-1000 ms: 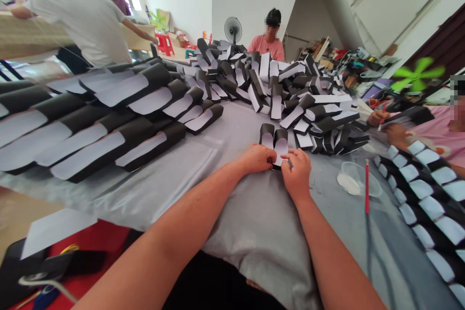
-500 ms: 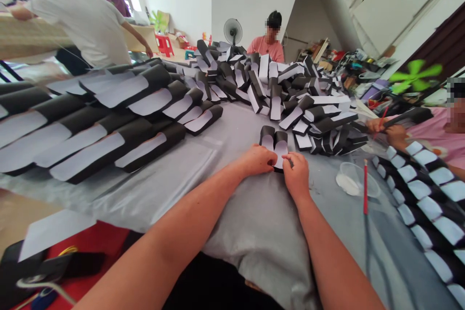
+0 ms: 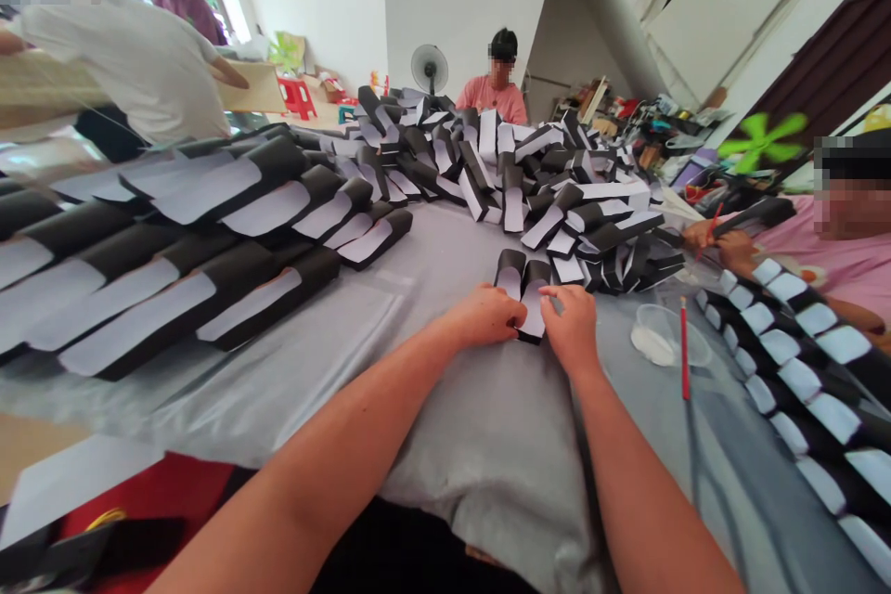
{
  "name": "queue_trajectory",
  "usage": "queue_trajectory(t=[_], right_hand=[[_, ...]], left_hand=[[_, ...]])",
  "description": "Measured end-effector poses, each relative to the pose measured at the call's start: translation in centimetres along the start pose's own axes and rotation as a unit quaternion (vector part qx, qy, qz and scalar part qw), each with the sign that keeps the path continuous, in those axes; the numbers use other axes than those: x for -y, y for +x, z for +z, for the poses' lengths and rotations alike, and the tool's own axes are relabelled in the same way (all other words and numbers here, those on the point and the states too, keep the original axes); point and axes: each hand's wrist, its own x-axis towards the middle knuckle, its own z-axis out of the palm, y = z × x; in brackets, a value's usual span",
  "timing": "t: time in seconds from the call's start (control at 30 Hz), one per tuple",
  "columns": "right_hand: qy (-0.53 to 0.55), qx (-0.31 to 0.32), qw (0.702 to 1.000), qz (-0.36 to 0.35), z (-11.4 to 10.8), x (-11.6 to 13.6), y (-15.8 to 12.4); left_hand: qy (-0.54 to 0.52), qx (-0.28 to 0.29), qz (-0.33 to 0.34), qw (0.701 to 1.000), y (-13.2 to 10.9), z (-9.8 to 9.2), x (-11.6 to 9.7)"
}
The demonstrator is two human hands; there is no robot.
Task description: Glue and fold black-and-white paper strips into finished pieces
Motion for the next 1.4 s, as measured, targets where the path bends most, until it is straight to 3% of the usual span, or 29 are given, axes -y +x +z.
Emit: queue_trajectory(t=[0.17,0.57,1.03,1.3,1.4], right_hand=[[-0.067,0.062,0.994,-0.059,-1.1,-0.5,0.7],[-0.115,0.191,0.966,-0.129,-1.2,0.2,2.3],[-0.119,0.188,0.964,-0.144,-1.7,0.3,2.7],[-0.145,0.263,0.941,-0.155,-1.9,1.3,2.7],[-0.163,0.264,0.938,-0.155,-1.9,1.4,2.6]], left_hand=[[0.006,0.017,0.019,1.0,-0.1,-0.2,-0.5],[-0.011,0.036,0.043,0.998,-0.4,-0.5,-1.0],[-0.004,0.052,0.023,0.998,-0.3,-0.7,-0.9],[0.012,0.064,0.026,0.998,-0.3,-1.0,-1.1],[0.008,0.078,0.005,0.997,-0.3,-1.2,-1.0]])
